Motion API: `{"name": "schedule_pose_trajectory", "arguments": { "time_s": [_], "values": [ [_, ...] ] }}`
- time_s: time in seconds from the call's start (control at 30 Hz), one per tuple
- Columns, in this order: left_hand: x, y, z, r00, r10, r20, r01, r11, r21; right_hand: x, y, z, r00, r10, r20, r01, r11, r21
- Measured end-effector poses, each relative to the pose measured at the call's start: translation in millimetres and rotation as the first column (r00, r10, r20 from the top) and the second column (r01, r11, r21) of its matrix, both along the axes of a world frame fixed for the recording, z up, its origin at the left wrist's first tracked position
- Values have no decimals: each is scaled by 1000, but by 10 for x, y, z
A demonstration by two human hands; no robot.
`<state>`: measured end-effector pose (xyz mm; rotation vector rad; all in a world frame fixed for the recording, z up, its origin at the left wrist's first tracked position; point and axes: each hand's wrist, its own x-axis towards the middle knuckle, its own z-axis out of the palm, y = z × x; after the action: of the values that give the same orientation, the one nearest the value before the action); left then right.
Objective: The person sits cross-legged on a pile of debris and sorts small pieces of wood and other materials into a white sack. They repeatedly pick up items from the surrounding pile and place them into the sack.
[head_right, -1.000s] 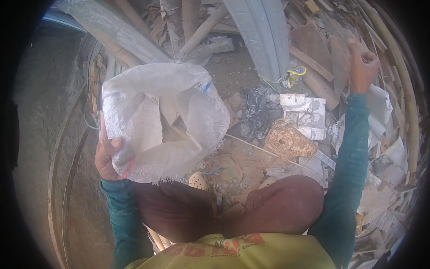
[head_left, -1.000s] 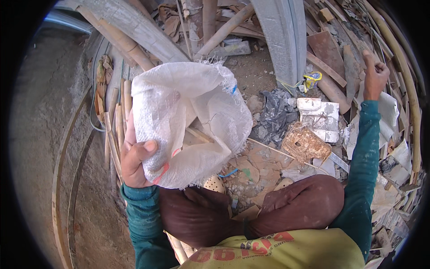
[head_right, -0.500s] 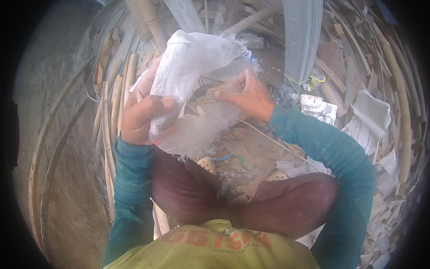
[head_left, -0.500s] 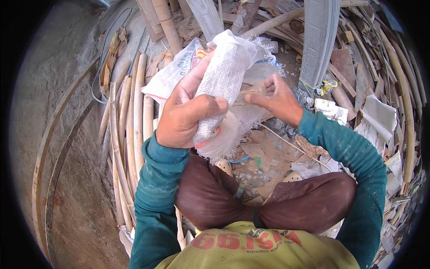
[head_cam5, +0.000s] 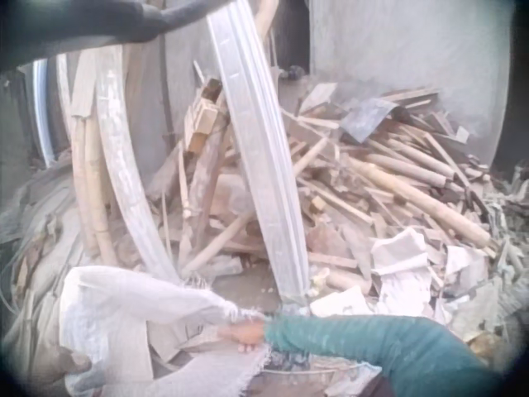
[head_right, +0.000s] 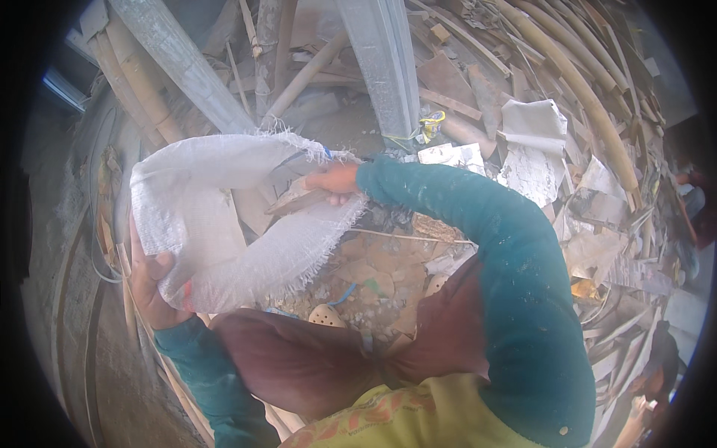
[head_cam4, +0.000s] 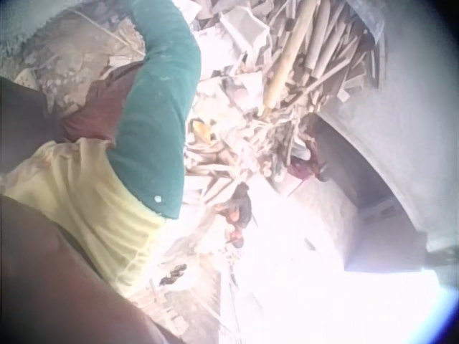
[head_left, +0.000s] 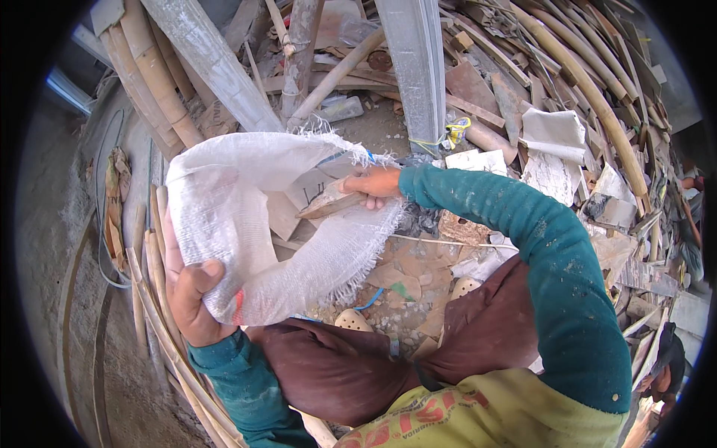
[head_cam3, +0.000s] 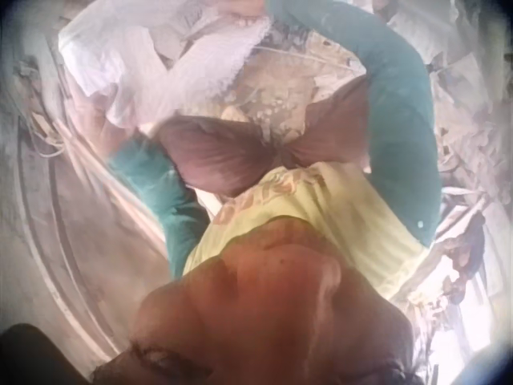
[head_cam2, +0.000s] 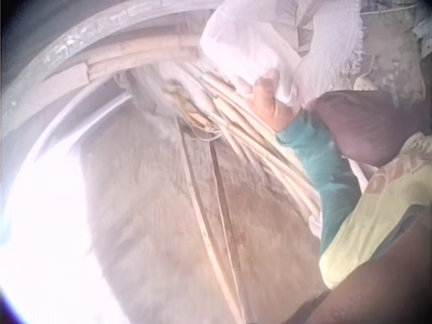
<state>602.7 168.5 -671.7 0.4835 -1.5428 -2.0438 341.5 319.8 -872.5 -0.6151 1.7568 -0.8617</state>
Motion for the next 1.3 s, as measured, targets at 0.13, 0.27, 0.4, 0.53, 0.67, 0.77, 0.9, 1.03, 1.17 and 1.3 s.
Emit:
{"name": "schedule_pose_trajectory", "arguments": {
  "time_s": [0.13, 0.27, 0.4, 0.53, 0.67, 0.77, 0.9, 1.03, 1.17, 1.3],
  "values": [
    [-130, 207, -52, 985, -165, -41, 168, 982, 91, 300, -414, 51, 985, 9, -173, 6, 996, 86],
    [-213, 260, -60, 980, -186, -67, 191, 977, 91, 514, -1548, -29, 968, 76, 238, 16, 932, -363],
    [-218, 69, -91, 995, -26, -98, 28, 999, 17, 809, -2169, 54, 987, -46, -155, -88, 649, -756],
    [-227, -102, -119, 994, 77, -77, -80, 996, -32, 513, -1611, 584, 573, 398, -716, -717, 666, -204],
    [-337, -17, -164, 995, 93, 40, -88, 990, -106, -536, -376, 1185, 874, 412, -257, -486, 755, -441],
    [-524, 111, -194, 984, 111, 137, -92, 986, -141, -1678, 588, 1285, 934, -63, -352, -114, 881, -460],
    [-744, 331, -201, 971, 156, 179, -130, 980, -149, -3254, 1513, 629, 112, -410, -905, 521, 800, -297],
    [-996, 453, -188, 950, 238, 203, -221, 970, -104, -4303, 1658, -291, 55, -300, -952, 559, 799, -220],
    [-1139, 526, -171, 944, 256, 206, -243, 966, -89, -4626, 1403, -655, 197, -357, -913, 496, 840, -222],
    [-1151, 526, -176, 943, 262, 206, -241, 963, -119, -4640, 1427, -476, 126, -375, -918, 675, 711, -198]
  ]
}}
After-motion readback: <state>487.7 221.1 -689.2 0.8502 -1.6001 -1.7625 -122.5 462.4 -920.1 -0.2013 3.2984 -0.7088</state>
